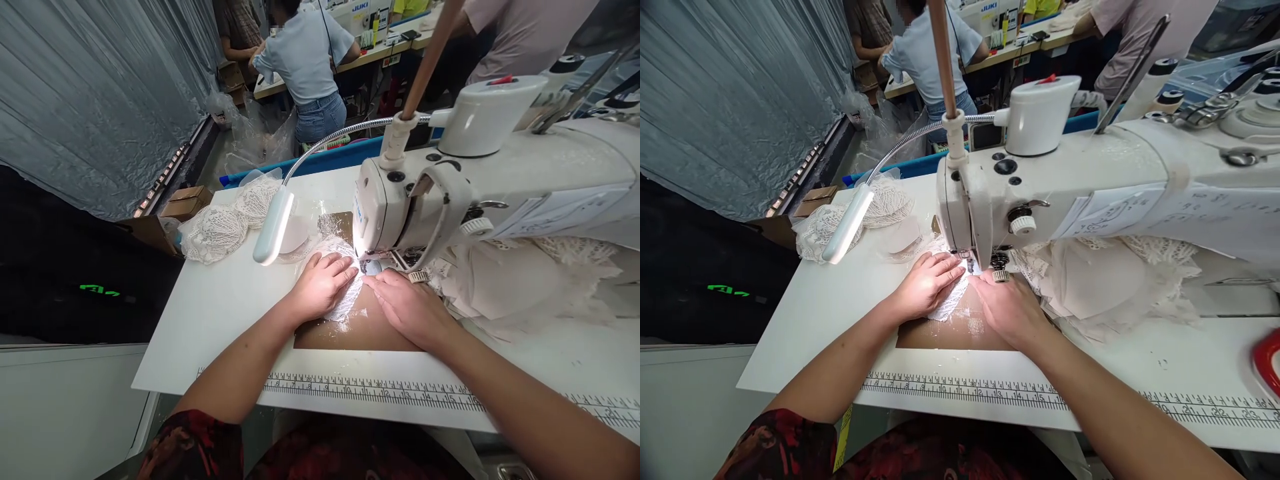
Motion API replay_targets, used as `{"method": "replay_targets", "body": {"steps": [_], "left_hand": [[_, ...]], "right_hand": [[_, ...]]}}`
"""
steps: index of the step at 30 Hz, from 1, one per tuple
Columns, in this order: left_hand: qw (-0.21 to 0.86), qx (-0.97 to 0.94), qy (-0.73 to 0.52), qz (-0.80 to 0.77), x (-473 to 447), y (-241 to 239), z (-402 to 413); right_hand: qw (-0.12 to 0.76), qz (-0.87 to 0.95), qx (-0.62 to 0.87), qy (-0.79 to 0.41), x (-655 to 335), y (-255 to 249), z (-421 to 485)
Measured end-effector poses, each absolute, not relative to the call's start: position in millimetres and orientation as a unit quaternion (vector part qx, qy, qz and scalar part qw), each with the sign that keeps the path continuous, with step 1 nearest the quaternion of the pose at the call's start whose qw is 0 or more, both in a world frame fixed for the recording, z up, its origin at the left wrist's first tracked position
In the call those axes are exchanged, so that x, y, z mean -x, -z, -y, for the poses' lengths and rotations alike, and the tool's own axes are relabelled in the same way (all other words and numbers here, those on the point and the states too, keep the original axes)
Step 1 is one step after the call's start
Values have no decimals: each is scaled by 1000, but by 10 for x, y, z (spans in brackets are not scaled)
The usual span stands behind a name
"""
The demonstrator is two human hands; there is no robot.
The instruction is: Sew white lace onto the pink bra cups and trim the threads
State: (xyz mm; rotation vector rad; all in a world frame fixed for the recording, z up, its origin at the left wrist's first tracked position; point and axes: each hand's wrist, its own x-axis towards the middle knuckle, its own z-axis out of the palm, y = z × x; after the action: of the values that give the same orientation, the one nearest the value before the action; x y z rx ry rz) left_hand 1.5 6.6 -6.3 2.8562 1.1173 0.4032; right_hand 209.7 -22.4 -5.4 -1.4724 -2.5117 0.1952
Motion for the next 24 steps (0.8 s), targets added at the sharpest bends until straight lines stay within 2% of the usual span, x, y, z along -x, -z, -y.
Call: {"method": "replay_targets", "body": {"steps": [4,10,18,24], "left_hand": [[47,-938,-129,-317,24,23,-10],[100,-931,-168,-308,33,40,28],[73,-907,-168,-379,-113,87,14],[206,-864,-210,-408,-62,-12,4]], "right_hand": [[156,848,499,-85,-2124,43,224],[170,848,492,-103,-2137,36,230],[160,873,452,-93,-2147,104,249],[160,886,432,-47,-2161,146,253]]}}
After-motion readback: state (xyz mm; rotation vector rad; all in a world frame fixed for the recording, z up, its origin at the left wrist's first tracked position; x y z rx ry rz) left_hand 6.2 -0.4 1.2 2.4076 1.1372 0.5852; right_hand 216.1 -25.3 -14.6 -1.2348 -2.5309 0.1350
